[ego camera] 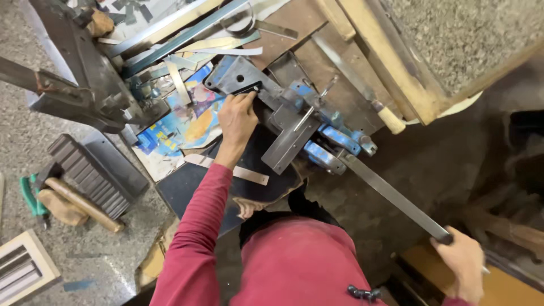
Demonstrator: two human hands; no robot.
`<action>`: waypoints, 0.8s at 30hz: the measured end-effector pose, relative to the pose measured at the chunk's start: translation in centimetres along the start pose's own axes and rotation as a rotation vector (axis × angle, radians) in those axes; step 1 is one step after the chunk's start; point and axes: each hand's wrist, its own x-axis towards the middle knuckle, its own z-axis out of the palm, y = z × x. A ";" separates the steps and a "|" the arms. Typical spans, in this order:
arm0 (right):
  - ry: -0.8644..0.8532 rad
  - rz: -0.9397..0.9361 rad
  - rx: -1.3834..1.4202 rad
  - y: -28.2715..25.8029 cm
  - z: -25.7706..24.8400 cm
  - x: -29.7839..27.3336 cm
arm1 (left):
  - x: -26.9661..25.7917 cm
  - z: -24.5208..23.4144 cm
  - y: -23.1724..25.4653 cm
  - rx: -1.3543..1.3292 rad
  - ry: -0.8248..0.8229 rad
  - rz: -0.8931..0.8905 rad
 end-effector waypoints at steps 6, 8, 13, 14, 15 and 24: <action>-0.092 0.048 -0.058 -1.4 1.9 -0.5 | -0.5 0.3 -0.9 0.012 0.014 0.005; -0.046 0.061 -0.032 0.7 0.2 0.2 | -0.6 0.4 -1.1 0.019 -0.001 -0.013; -0.024 0.011 -0.080 -0.8 1.0 -0.2 | -0.9 0.5 -1.0 0.016 0.072 -0.009; 0.002 0.000 -0.095 -0.6 0.4 -0.1 | -0.4 0.6 -0.4 0.004 0.077 -0.015; -0.001 0.015 -0.097 -0.6 0.4 0.0 | -0.4 -0.3 -0.1 0.009 0.088 -0.015; 0.348 -0.498 0.414 -15.2 -6.8 -4.6 | 1.4 -14.5 6.7 -0.402 0.148 -0.067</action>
